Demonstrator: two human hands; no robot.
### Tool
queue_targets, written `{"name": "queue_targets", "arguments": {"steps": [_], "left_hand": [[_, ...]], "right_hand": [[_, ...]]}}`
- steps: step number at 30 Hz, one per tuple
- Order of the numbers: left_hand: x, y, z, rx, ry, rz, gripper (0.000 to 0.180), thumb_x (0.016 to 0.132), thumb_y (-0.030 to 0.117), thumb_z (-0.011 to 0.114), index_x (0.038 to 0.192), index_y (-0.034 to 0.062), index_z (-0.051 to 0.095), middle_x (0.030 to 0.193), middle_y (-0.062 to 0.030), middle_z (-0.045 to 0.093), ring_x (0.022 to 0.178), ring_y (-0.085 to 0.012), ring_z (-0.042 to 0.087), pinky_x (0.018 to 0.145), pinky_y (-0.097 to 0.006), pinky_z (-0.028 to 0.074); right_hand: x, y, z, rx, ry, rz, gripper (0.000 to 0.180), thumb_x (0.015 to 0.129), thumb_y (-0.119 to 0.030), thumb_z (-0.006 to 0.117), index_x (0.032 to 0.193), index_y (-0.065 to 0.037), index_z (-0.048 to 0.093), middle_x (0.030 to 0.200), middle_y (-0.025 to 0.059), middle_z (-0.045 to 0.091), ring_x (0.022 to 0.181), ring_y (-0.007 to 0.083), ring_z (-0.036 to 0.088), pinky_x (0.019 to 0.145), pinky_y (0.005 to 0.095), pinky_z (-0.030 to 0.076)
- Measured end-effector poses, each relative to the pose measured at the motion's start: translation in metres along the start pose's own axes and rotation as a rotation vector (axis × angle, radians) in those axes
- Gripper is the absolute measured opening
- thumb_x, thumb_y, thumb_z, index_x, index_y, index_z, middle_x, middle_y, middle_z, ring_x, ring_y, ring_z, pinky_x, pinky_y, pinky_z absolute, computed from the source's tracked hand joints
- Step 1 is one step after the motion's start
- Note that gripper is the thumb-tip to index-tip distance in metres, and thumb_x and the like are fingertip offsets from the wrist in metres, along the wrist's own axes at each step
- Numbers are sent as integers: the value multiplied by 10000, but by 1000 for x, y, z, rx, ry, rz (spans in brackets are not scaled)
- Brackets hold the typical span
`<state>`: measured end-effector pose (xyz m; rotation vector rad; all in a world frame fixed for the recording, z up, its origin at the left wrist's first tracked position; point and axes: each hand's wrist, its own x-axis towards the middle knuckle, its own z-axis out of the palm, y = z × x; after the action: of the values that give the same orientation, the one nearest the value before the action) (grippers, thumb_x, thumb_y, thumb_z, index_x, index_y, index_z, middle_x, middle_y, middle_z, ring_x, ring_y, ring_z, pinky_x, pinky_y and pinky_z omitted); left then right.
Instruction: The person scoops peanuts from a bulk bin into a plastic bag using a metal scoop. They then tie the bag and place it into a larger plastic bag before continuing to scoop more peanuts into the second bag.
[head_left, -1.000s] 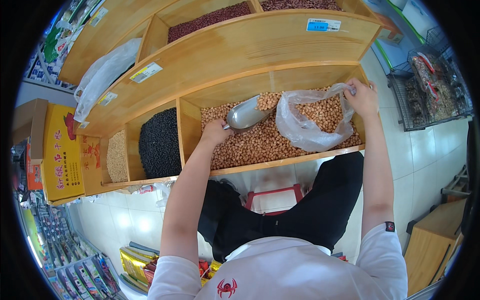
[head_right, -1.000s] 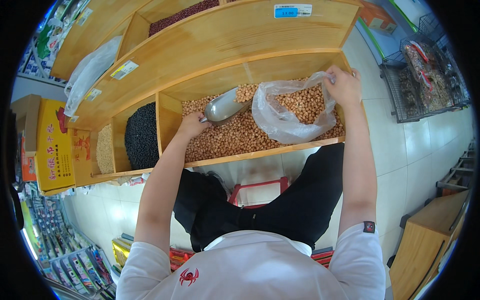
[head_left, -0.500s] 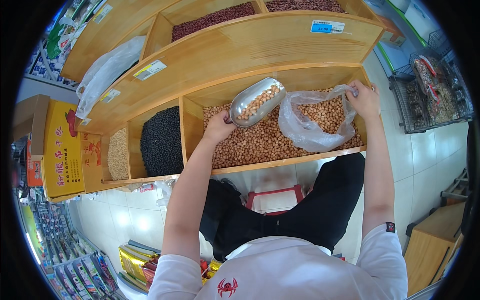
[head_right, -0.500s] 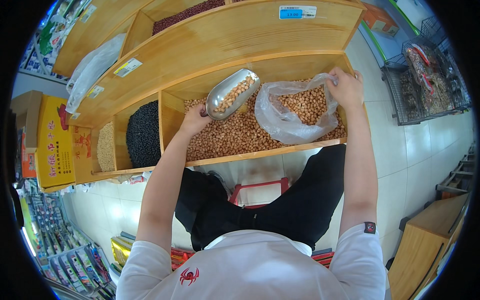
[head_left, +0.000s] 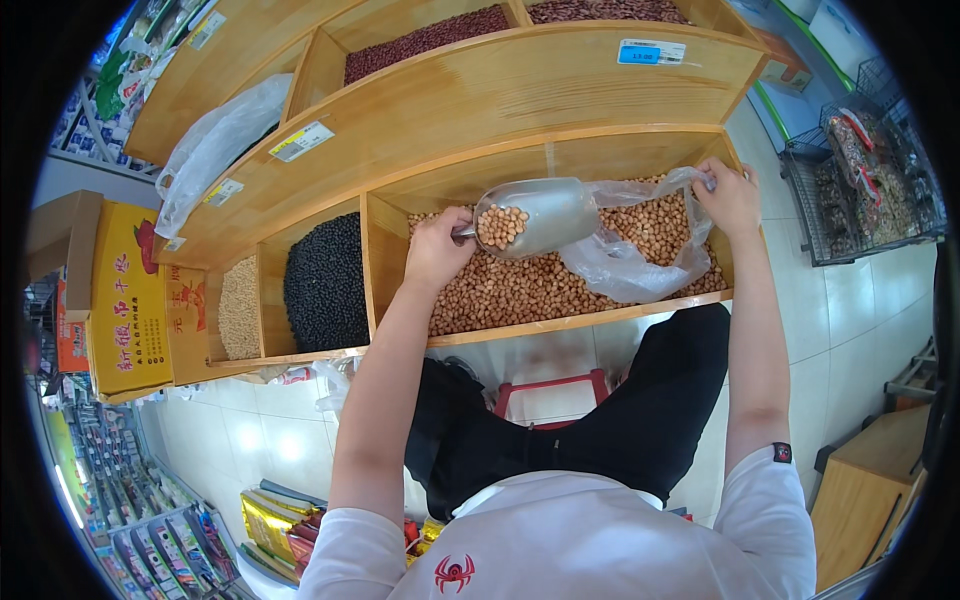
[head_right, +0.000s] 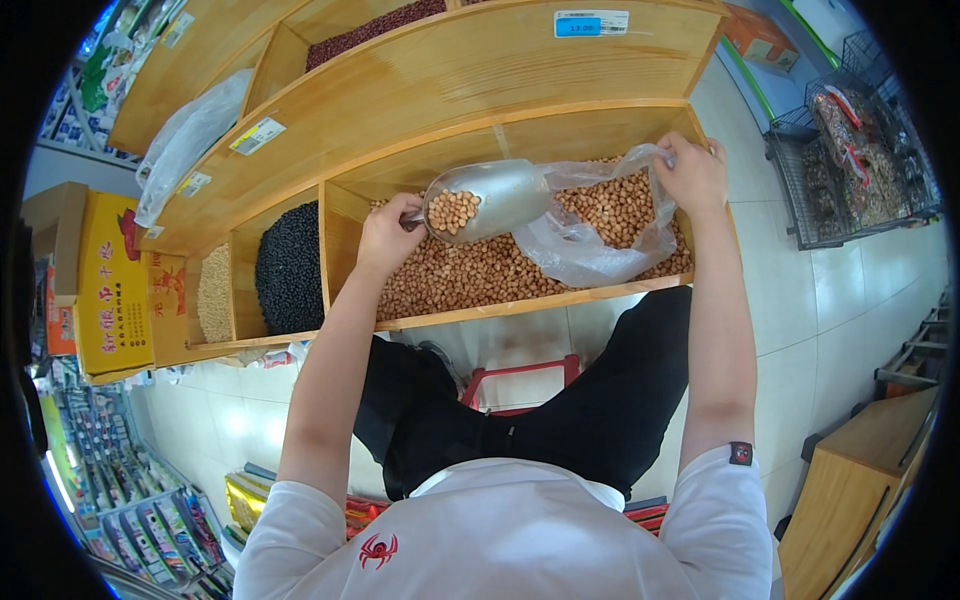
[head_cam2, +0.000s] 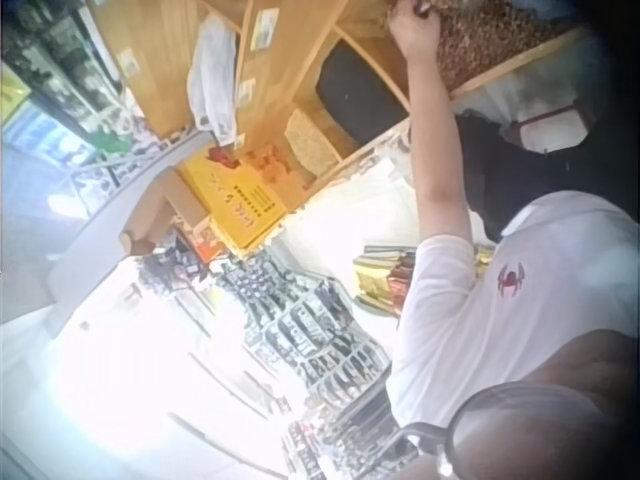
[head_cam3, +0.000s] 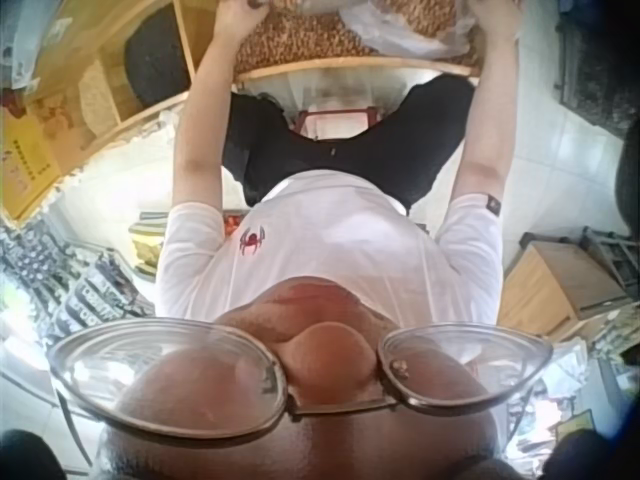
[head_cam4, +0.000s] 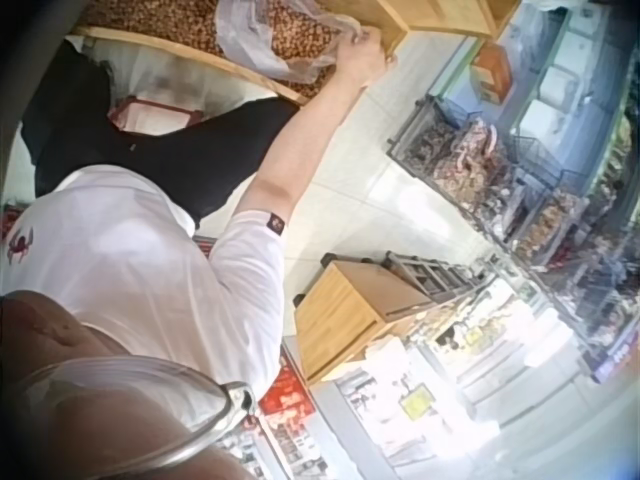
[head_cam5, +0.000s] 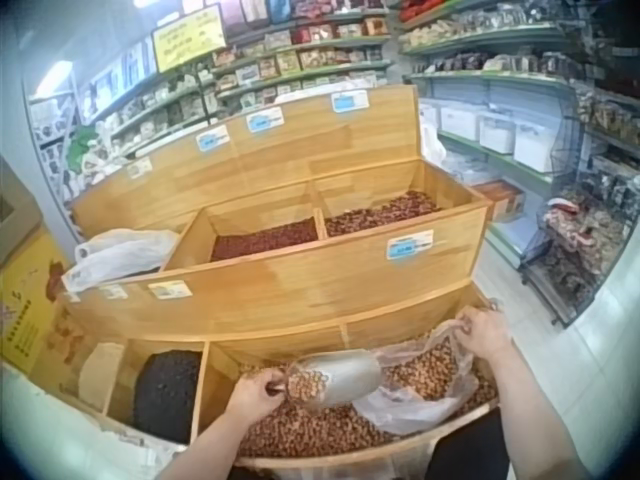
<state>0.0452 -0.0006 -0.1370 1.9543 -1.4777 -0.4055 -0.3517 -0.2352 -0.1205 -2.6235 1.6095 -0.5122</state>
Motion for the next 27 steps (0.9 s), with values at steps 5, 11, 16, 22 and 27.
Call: {"name": "queue_targets", "arguments": {"steps": [5,11,16,22,27], "left_hand": [[-1,40,-2,390,29,336,204,772,127,761,936,123,642,814,-82,721,765,-286,691,759,-391,523],[12,107,0,539,-50,382,172,780,129,739,903,121,619,758,-65,702,718,-288,683,711,-417,517],[13,139,-6,621,-44,350,165,792,139,742,900,123,619,766,-64,707,741,-286,694,718,-416,525],[7,148,-25,508,-30,315,193,785,166,773,909,125,631,766,-77,706,748,-297,692,724,-423,531],[0,119,-43,447,-36,86,250,779,203,803,950,116,643,830,-86,729,815,-320,704,741,-424,551]], "right_hand": [[-1,3,2,38,35,-3,154,874,-281,649,982,-173,667,839,64,739,845,276,703,1083,492,372],[-1,5,2,47,33,-1,155,875,-285,651,978,-172,670,844,62,738,854,271,701,1088,482,369],[-2,3,1,58,38,-10,146,877,-270,656,978,-165,671,848,58,738,853,271,700,1087,474,371],[-2,3,0,64,30,-8,140,884,-262,658,971,-153,671,851,53,739,848,264,700,1082,470,373],[-2,2,0,74,25,-7,158,875,-269,657,981,-153,661,852,39,745,855,253,705,1095,486,361]]}}
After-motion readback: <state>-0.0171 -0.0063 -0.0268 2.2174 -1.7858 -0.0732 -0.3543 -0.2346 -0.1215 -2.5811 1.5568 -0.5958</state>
